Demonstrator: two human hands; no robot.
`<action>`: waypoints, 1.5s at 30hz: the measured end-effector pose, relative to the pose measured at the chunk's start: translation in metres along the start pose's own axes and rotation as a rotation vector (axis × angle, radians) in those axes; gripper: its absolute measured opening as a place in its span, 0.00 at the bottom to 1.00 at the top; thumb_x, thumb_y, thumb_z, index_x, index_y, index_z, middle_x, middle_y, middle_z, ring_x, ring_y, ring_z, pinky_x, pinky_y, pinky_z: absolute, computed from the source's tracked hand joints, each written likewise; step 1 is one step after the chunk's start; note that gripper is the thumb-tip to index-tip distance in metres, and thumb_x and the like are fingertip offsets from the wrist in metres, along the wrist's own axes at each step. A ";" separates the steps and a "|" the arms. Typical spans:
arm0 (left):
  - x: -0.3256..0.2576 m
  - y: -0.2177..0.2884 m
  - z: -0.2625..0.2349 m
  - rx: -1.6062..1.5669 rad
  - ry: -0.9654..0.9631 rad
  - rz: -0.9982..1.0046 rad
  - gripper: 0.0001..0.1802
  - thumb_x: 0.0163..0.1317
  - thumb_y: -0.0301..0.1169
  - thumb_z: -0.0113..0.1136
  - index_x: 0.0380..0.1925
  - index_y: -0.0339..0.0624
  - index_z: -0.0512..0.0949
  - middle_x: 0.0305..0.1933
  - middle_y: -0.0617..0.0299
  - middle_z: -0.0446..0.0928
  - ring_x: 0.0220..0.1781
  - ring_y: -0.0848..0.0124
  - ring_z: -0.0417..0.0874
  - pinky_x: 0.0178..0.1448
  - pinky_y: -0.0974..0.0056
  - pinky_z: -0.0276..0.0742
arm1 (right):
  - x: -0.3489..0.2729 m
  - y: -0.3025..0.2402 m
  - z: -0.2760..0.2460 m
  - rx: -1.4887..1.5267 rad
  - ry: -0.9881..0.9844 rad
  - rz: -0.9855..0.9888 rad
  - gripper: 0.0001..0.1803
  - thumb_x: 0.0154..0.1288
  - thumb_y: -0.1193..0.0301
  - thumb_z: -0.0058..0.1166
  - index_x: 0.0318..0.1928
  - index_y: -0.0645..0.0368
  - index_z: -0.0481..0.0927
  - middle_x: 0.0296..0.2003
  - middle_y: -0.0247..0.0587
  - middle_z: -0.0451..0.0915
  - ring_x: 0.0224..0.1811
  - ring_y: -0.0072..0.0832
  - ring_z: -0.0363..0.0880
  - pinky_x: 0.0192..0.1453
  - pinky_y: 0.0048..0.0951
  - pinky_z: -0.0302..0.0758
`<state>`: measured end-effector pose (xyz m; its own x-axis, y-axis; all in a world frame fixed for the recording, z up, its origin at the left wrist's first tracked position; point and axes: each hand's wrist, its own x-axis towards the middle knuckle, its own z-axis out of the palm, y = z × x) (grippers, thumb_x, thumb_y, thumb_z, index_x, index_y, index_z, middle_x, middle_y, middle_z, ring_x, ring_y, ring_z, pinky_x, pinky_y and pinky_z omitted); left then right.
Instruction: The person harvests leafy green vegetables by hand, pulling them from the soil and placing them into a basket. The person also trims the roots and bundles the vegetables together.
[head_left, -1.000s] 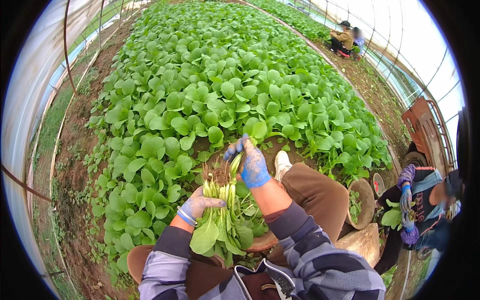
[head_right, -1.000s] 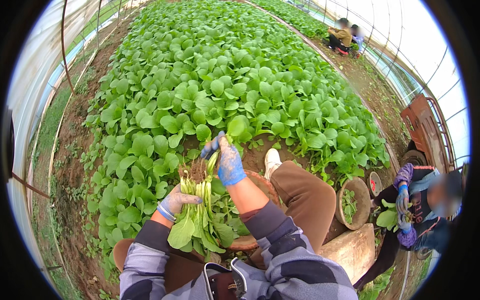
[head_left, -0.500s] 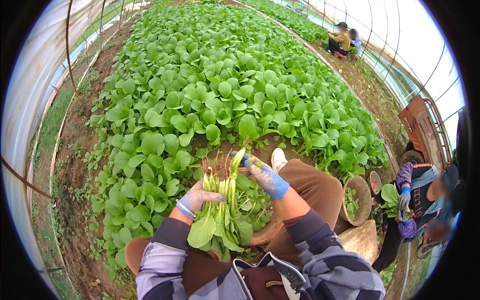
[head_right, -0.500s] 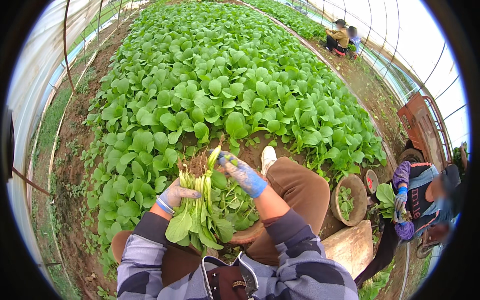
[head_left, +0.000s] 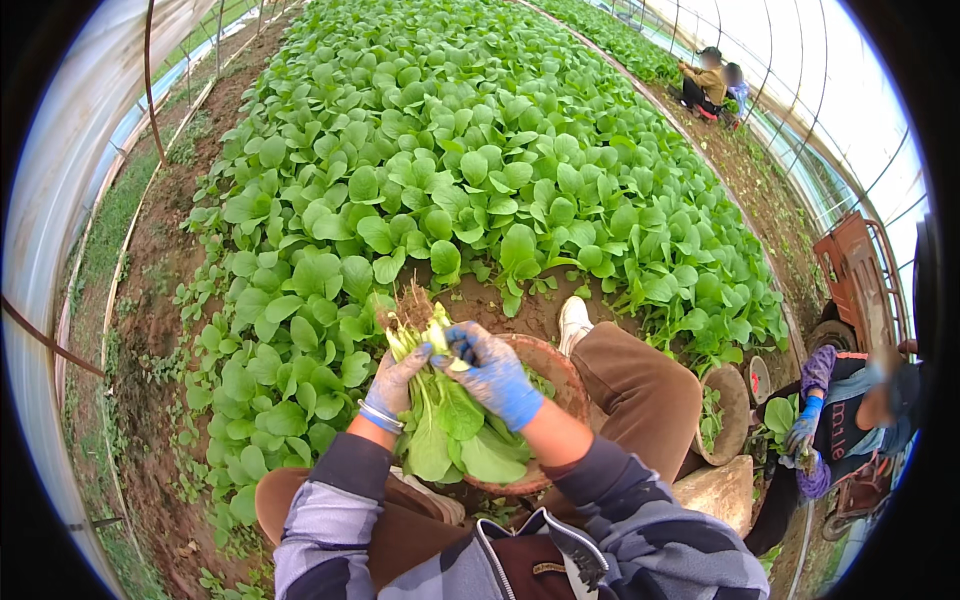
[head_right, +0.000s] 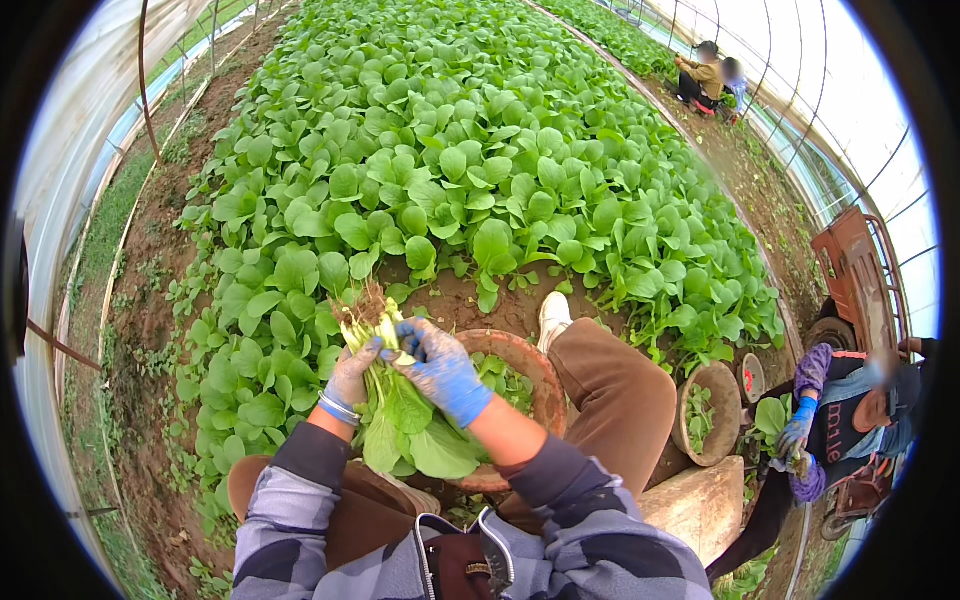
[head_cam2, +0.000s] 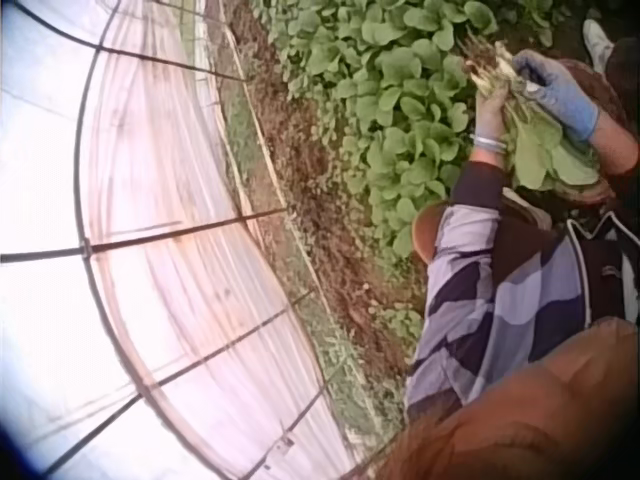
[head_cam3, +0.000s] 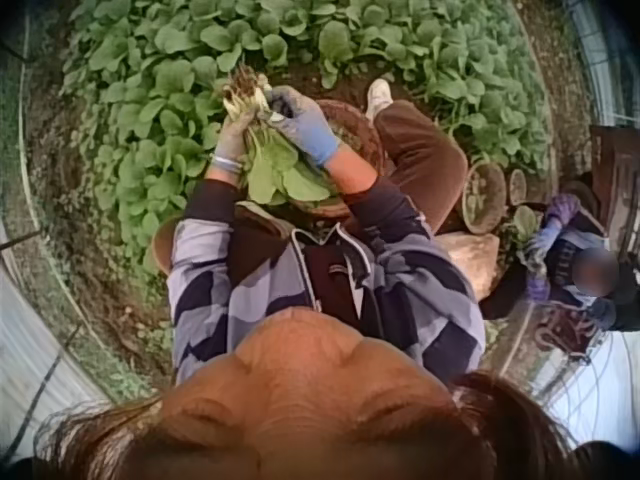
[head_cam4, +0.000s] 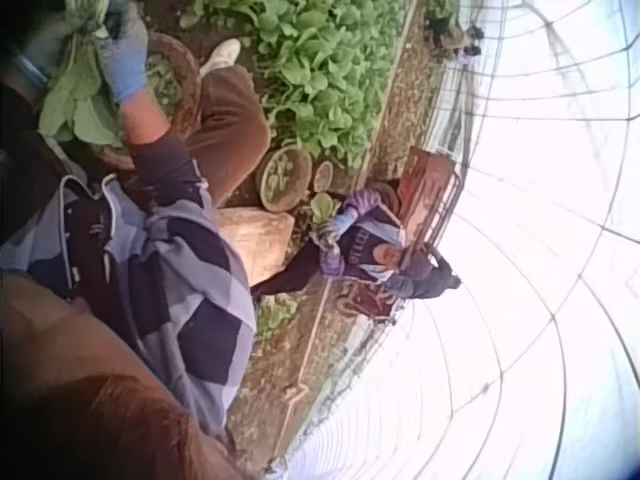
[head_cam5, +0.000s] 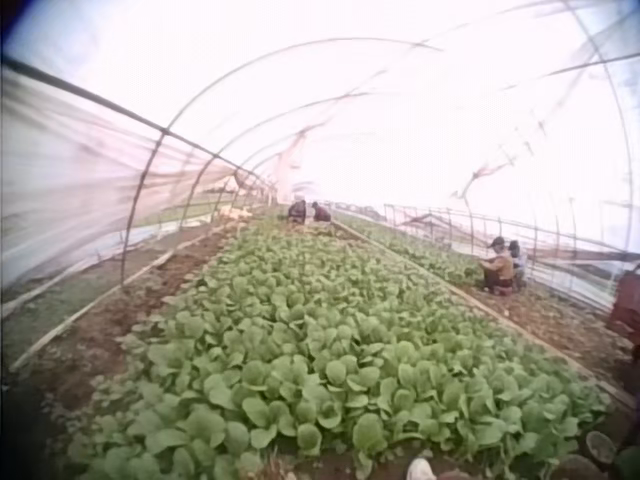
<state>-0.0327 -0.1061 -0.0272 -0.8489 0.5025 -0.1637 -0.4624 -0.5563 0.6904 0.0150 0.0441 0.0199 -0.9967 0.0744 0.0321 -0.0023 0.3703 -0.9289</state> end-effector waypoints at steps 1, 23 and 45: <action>0.002 -0.008 -0.010 -0.040 0.003 0.005 0.23 0.54 0.34 0.65 0.50 0.36 0.73 0.42 0.59 0.79 0.44 0.68 0.79 0.53 0.63 0.74 | 0.003 0.004 0.011 -0.044 0.117 -0.097 0.16 0.54 0.70 0.66 0.41 0.56 0.74 0.22 0.24 0.65 0.22 0.14 0.61 0.27 0.19 0.65; 0.029 -0.007 -0.108 -0.111 -0.115 -0.196 0.48 0.50 0.31 0.64 0.68 0.37 0.49 0.52 0.41 0.74 0.51 0.53 0.78 0.57 0.51 0.75 | 0.185 0.202 0.071 -1.319 -0.667 -0.324 0.18 0.61 0.69 0.47 0.50 0.58 0.78 0.56 0.47 0.72 0.61 0.41 0.67 0.66 0.38 0.61; 0.010 -0.026 -0.132 -0.060 0.137 -0.196 0.36 0.46 0.29 0.61 0.58 0.30 0.64 0.48 0.49 0.77 0.44 0.57 0.81 0.52 0.55 0.79 | 0.219 0.314 0.012 -0.047 -0.487 0.745 0.19 0.61 0.62 0.56 0.49 0.57 0.80 0.44 0.38 0.80 0.42 0.30 0.77 0.50 0.36 0.73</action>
<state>-0.0632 -0.1743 -0.1398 -0.7666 0.5126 -0.3867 -0.6323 -0.4974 0.5940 -0.2051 0.1650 -0.2689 -0.6624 -0.0864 -0.7441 0.6524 0.4216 -0.6298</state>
